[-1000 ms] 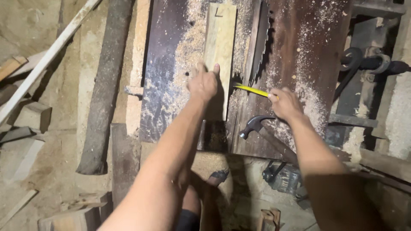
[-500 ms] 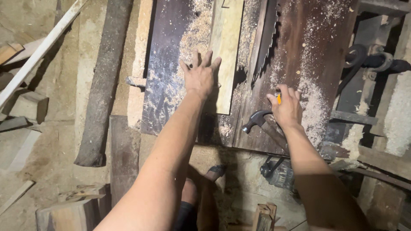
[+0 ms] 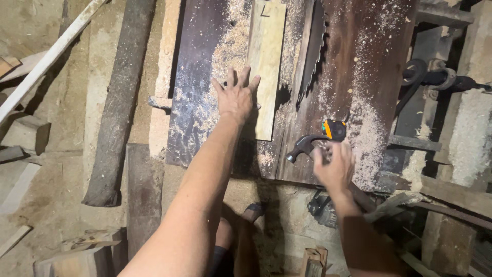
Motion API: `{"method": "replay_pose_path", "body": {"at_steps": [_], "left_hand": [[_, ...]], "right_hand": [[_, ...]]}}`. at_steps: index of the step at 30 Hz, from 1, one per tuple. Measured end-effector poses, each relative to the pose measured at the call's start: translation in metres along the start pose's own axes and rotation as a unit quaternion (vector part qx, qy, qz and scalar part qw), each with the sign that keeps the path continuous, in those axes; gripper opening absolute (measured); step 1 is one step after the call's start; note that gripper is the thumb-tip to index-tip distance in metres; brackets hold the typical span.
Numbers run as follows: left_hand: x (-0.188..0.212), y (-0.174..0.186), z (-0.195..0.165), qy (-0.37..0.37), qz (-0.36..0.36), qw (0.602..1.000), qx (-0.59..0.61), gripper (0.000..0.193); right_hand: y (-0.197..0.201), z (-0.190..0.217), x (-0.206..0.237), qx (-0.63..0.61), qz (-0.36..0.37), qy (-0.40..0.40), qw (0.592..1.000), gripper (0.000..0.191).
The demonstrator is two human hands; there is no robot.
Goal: The person measures a wooden plank with a tape measure, then repeatedly strikes it with a hammer on a workbench. After hammering, the person picks up the plank and places it aside.
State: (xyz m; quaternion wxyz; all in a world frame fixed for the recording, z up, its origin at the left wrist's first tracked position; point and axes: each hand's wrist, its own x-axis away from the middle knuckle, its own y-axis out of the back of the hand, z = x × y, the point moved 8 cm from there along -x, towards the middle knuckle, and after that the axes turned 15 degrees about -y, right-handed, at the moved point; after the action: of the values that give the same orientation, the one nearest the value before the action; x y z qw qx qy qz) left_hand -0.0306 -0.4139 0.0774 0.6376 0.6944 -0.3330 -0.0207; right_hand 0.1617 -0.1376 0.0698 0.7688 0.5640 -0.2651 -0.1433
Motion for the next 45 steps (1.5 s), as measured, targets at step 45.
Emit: {"method": "replay_pose_path", "body": {"at_steps": [45], "left_hand": [[0.007,0.016,0.03,-0.064,0.012,0.996,0.057,0.08]], "right_hand": [[0.064,0.145,0.116,-0.301,0.045,0.073,0.95,0.034]]}}
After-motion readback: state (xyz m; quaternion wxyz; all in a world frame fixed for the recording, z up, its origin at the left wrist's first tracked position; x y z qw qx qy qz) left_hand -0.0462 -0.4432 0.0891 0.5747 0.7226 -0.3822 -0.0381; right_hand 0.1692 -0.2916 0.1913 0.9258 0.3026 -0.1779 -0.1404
